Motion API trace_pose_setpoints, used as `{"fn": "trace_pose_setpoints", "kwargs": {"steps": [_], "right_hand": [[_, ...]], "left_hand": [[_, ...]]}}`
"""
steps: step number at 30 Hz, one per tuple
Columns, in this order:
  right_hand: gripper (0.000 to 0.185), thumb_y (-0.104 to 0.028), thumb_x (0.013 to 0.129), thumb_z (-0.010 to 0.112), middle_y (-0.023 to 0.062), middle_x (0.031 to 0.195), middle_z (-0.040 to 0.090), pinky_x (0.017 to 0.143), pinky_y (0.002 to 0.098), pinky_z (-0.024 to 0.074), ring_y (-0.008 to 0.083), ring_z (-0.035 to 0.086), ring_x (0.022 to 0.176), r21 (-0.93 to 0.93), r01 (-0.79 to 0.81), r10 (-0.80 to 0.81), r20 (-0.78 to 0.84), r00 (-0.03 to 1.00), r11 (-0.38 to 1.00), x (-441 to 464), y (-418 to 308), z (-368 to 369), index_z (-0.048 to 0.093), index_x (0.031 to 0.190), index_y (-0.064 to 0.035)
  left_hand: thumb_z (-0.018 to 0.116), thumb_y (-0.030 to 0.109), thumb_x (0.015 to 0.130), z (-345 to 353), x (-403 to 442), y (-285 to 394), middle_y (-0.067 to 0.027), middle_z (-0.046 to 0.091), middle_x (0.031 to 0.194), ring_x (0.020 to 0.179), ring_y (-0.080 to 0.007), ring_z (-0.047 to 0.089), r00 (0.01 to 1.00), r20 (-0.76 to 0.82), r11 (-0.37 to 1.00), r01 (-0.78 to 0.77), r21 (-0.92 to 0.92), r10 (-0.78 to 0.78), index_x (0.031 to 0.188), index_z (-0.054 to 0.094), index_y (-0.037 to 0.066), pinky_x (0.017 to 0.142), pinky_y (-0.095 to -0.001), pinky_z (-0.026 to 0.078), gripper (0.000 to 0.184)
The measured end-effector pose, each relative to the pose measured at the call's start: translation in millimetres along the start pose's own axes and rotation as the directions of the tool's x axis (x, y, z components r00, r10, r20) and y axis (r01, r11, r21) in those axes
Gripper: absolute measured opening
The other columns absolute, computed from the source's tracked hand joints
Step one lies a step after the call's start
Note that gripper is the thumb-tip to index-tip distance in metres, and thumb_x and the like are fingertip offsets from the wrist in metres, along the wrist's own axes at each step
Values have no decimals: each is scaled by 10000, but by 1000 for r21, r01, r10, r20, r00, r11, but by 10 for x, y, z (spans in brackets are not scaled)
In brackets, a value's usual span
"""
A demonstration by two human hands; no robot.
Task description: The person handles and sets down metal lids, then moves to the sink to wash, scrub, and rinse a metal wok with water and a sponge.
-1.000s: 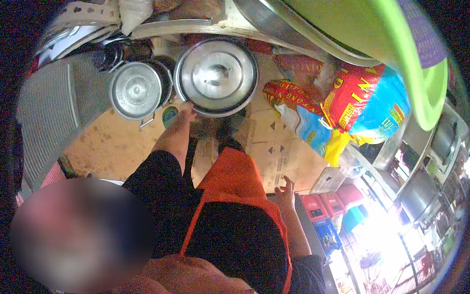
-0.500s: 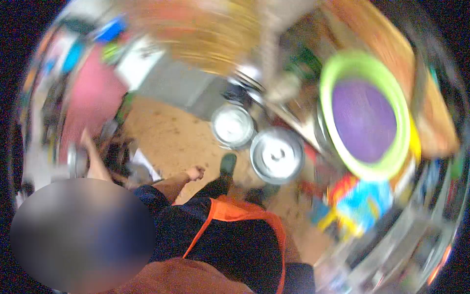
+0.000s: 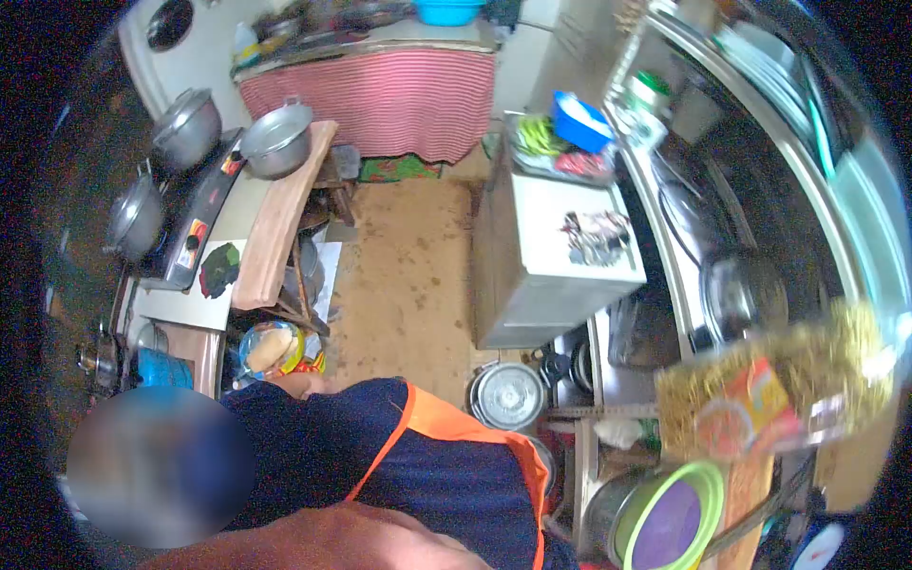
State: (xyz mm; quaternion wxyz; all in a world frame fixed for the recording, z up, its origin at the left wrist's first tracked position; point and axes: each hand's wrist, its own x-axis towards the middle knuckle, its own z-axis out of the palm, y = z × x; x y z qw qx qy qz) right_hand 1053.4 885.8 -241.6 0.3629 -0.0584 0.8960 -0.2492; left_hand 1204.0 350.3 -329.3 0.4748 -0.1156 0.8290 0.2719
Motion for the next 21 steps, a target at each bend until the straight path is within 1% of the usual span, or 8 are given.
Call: {"fn": "trace_pose_setpoints", "kwargs": {"steps": [3,7,11,12,14,17,19,21], "right_hand": [[440,-244,745,529,161,970,564,786,352,402,258,542,884,-69,70,-67,49,997,995,433,-708,-173,450,1126,-36],[431,-251,753,513,164,959,572,791,351,397,261,541,892,-135,158,-142,118,983,978,960,-1587,-322,457,1120,-32],[424,-258,760,497,168,947,580,795,350,392,264,541,900,-212,264,-226,187,956,941,1611,-2377,-558,463,1115,-28],[436,-260,731,523,206,953,570,788,371,402,292,542,915,-197,321,-272,241,932,926,1859,-2554,-705,472,1098,-30],[416,-263,732,566,196,997,552,796,353,421,309,521,958,-383,335,-249,257,934,861,1915,-3424,-1056,495,1080,-48],[418,-240,710,542,219,931,560,742,369,429,311,545,898,-376,510,-434,273,859,773,2704,-3872,-1270,492,1074,-40],[428,-250,701,552,198,932,573,741,371,432,313,546,899,-476,567,-410,399,820,672,3583,-4066,-1222,500,1086,-70],[432,-260,702,557,179,984,565,740,366,434,310,545,896,-404,566,-384,449,807,718,3867,-4602,-1435,503,1094,-85]], "left_hand": [[564,185,633,-289,-107,-264,-121,552,940,803,-223,553,999,-18,999,46,-16,-46,927,573,109,692,-361,437,304],[527,217,672,-1067,-227,-457,-128,579,827,738,-232,556,969,-242,998,55,2,-53,834,588,90,655,-384,429,214],[519,223,701,-1729,41,-395,-137,589,728,656,-255,557,859,-511,961,-162,-222,27,813,582,57,622,-407,421,210],[519,223,701,-1834,185,-281,-137,589,728,656,-255,557,856,-516,961,-159,-225,21,813,582,57,622,-407,421,210],[520,250,714,-2047,484,-162,-154,593,842,769,-296,568,906,-421,831,-197,-520,-49,904,569,42,675,-405,427,286],[524,269,717,-2360,835,30,-155,586,874,800,-301,559,922,-385,867,-165,-470,-33,932,560,47,697,-400,423,311],[527,288,720,-2661,717,253,-156,578,905,831,-306,550,939,-344,925,-118,-361,-14,959,552,52,720,-395,420,337],[531,307,724,-3003,589,357,-157,570,936,862,-311,541,936,-351,948,-82,-306,-33,987,543,57,742,-390,416,363]]}}
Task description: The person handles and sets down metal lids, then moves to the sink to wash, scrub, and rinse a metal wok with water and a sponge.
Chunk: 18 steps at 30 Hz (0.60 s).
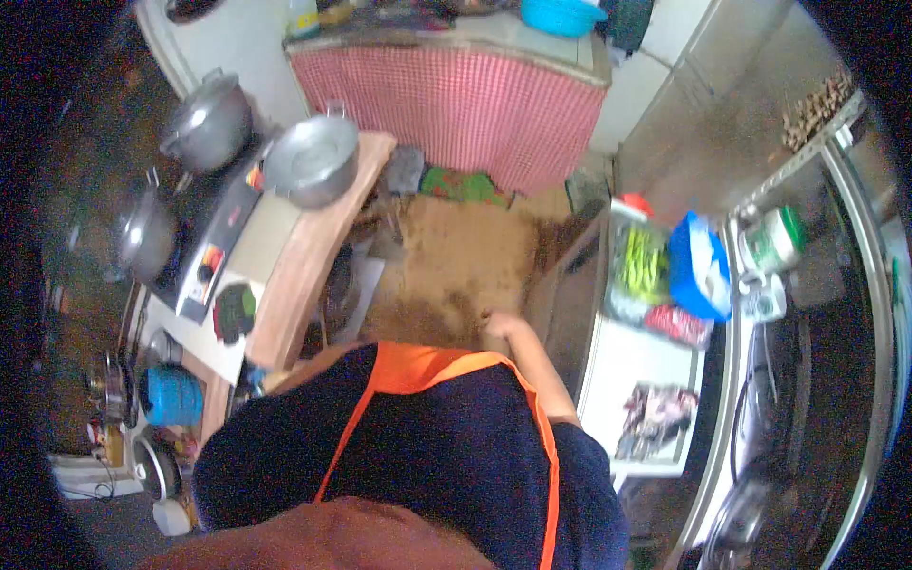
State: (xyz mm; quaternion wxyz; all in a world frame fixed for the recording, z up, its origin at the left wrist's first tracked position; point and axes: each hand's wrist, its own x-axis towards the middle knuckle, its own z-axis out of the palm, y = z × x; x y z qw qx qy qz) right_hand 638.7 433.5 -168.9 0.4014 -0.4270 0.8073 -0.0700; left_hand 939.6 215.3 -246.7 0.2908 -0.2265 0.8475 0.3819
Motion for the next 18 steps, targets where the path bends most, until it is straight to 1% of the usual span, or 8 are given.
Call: {"fn": "trace_pose_setpoints", "kwargs": {"steps": [3,6,9,12,14,15,17,18], "right_hand": [[418,-273,720,550,153,1015,562,721,349,441,289,555,855,-192,153,-147,47,988,969,833,119,-463,505,1090,-81],[400,-283,735,546,133,1007,566,707,327,445,264,559,823,-185,208,-174,186,967,960,1262,-155,-1181,508,1083,-89],[392,-305,738,544,113,942,581,684,312,447,235,557,803,-258,323,-279,191,941,911,1707,-382,-1824,513,1062,-86],[391,-304,725,565,102,900,583,652,309,447,214,556,776,-100,357,-339,161,927,929,2373,-482,-2348,517,1039,-76],[394,-289,713,591,92,888,585,638,308,449,195,555,758,-231,522,-528,40,848,821,2880,-488,-2646,518,1028,-65],[390,-278,714,595,90,891,587,649,308,449,192,557,767,-149,505,-503,53,863,850,3140,-450,-2825,517,1029,-62],[355,-244,742,573,79,889,594,675,306,448,185,557,790,-85,463,-464,10,886,882,3259,-495,-3305,515,1034,-51],[344,-227,748,570,81,891,593,689,296,443,182,554,797,-75,446,-451,-72,889,892,3339,-507,-3579,515,1036,-48]], "left_hand": [[536,336,728,-516,-257,413,-159,558,983,908,-319,528,996,-62,997,68,31,-66,1029,530,65,776,-383,410,405],[541,364,733,-975,-470,752,-161,547,1030,955,-326,515,975,-175,990,137,-20,-138,1071,517,73,810,-376,405,447],[548,380,737,-1366,-486,847,-163,544,1041,975,-326,508,947,-250,979,187,-77,-201,1089,511,78,825,-371,402,464],[556,379,737,-1815,-330,774,-165,539,1052,985,-314,507,935,-252,961,208,-184,-250,1121,488,87,818,-366,403,487],[568,274,757,-2234,-206,760,-135,572,994,929,-242,542,938,-255,939,150,-311,-235,1105,492,67,777,-323,424,412],[568,274,757,-2454,-144,739,-135,572,994,929,-242,542,938,-249,934,156,-323,-242,1105,492,67,777,-323,424,412],[551,161,781,-3093,59,719,-73,576,938,875,-148,530,961,-269,806,-111,-582,-63,1093,489,44,744,-266,428,339],[537,127,791,-3422,206,713,-53,566,930,862,-121,514,941,-338,772,-194,-606,-29,1091,486,37,744,-251,423,317]]}}
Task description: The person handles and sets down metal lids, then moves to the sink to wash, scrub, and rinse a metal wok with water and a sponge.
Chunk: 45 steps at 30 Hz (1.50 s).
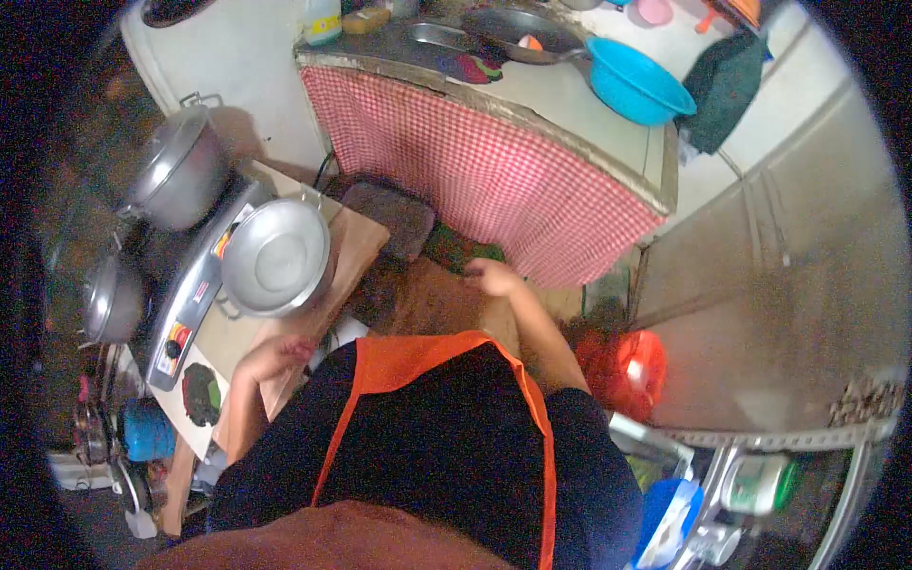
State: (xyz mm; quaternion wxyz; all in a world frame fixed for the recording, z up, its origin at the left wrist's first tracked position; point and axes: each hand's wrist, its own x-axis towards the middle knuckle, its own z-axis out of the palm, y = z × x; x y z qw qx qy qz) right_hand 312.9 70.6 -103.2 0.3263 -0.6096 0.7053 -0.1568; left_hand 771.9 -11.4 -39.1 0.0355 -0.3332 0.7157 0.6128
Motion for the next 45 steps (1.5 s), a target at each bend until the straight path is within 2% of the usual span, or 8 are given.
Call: {"fn": "trace_pose_setpoints", "kwargs": {"steps": [3,5,12,18,23,29,38,45], "right_hand": [[299,-122,756,573,76,908,583,746,257,426,164,541,823,369,-168,220,-103,970,914,50,111,-796,525,1027,-6],[224,-74,759,553,53,861,586,661,242,441,128,541,741,451,-1,186,-365,913,892,289,549,-1269,555,978,-26],[433,-367,803,515,107,1006,530,635,295,447,195,526,844,650,-76,489,-484,725,756,1125,945,-3026,435,1092,-55],[652,-431,802,490,193,1137,424,715,359,432,291,487,926,836,195,510,-479,715,512,2312,1327,-4165,230,1258,-45],[781,-508,778,467,203,1340,156,846,433,363,389,202,1209,885,298,565,-458,686,357,3153,1506,-4572,87,1324,-98],[605,-508,781,450,104,1275,293,874,512,307,339,325,1106,776,481,646,-617,449,407,3671,1485,-4537,329,1227,-117],[432,-384,819,453,90,1042,490,664,363,448,235,497,859,821,271,861,-503,-71,502,3905,1318,-4576,367,1128,-95],[521,-195,730,582,64,963,513,542,288,449,164,495,774,905,162,913,-365,-181,394,3889,1306,-4631,344,1185,-103]], "left_hand": [[516,143,820,-408,524,852,-49,543,988,901,-129,504,985,-98,990,-143,-14,141,1097,475,25,804,-262,408,304],[520,151,818,-713,935,1165,-63,548,992,905,-143,515,975,-111,980,-197,-22,194,1095,475,21,797,-269,414,309],[553,172,791,-1679,2100,1910,-124,562,982,858,-189,562,947,-127,873,-212,439,294,1067,488,10,762,-286,438,327],[557,93,776,-2233,2975,2100,-87,564,909,748,-130,529,920,-351,954,-67,293,172,1059,501,4,677,-253,442,302],[534,32,781,-2268,3380,2059,-46,555,933,831,-110,516,852,-523,998,-57,-19,38,1069,490,-6,747,-229,423,295],[545,65,789,-2739,3769,1887,-39,566,936,841,-107,514,790,-589,971,35,-236,-172,1031,509,-2,761,-233,412,254],[553,141,792,-5142,5486,2400,-78,574,975,861,-142,531,911,-397,977,-175,-122,114,1050,511,0,766,-262,422,297],[548,234,787,-6036,7269,3881,-56,574,968,879,-138,519,968,47,965,-251,80,248,1054,522,22,771,-275,412,341]]}}
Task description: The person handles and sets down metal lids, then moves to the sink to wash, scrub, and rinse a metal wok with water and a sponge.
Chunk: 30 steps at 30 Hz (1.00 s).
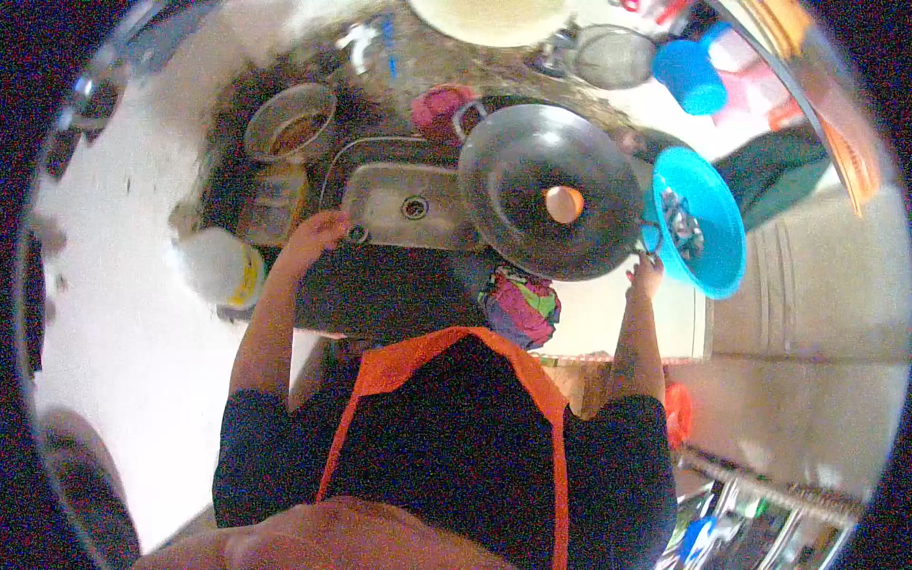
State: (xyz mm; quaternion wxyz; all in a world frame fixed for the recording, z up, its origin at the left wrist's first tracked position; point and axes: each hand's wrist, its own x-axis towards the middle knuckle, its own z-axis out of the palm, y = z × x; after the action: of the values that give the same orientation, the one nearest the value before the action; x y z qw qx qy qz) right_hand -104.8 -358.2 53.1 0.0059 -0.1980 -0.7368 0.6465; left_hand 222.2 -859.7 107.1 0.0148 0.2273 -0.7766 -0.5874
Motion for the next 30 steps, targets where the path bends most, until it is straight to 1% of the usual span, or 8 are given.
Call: {"fn": "trace_pose_setpoints", "kwargs": {"steps": [7,13,15,16,19,23,28,30], "right_hand": [[552,-186,724,586,35,862,509,498,247,452,104,474,696,42,20,-21,22,1000,999,-135,-111,-38,340,1202,-62],[237,-243,773,524,21,688,511,458,232,433,101,471,588,131,57,-43,-107,993,990,-78,-11,78,487,910,-54],[250,-254,777,519,26,690,518,476,239,431,104,472,561,178,12,-5,-42,999,984,35,46,100,486,904,-41],[220,-235,777,514,31,657,520,480,234,410,105,465,522,38,49,-43,-133,990,998,79,76,146,488,855,-31],[175,-195,772,511,36,619,515,456,228,376,104,462,504,-26,98,-99,-35,994,995,123,77,82,486,811,-25],[63,-73,758,531,27,649,524,497,205,377,95,480,548,127,125,-141,122,983,984,-108,-219,247,493,796,-41],[69,-52,752,541,29,680,543,531,223,402,98,505,598,102,227,-249,329,911,968,-171,-554,948,494,801,-43],[99,-58,725,572,34,680,549,541,233,408,106,519,621,53,222,-223,423,878,974,-170,-560,1283,486,774,-44]], "left_hand": [[554,268,773,411,1688,505,-37,476,1138,988,-176,465,979,145,975,166,-145,-145,1180,425,84,738,-332,417,465],[593,299,739,1094,2611,700,-52,410,1189,1053,-200,396,972,34,958,236,-162,-233,1206,368,88,746,-412,404,560],[587,314,740,1173,2925,704,-47,484,1025,922,-183,455,954,225,887,272,-374,-197,1065,458,95,698,-408,404,413],[571,323,750,1216,2918,792,-6,502,801,739,-149,477,947,99,872,320,-371,-306,892,495,131,624,-375,404,251],[564,310,761,1173,3153,803,33,462,639,598,-116,461,939,229,774,341,-533,-256,778,499,156,558,-340,400,168],[562,269,774,885,3069,505,39,443,580,538,-117,447,932,-11,676,253,-692,-361,675,476,155,521,-291,397,174],[588,253,763,108,2463,324,26,411,583,523,-135,397,814,-150,581,259,-771,-562,664,453,138,539,-357,400,203],[589,324,756,-213,2415,-8,5,396,605,572,-155,409,834,-234,558,103,-824,-500,660,450,131,567,-414,397,257]]}}
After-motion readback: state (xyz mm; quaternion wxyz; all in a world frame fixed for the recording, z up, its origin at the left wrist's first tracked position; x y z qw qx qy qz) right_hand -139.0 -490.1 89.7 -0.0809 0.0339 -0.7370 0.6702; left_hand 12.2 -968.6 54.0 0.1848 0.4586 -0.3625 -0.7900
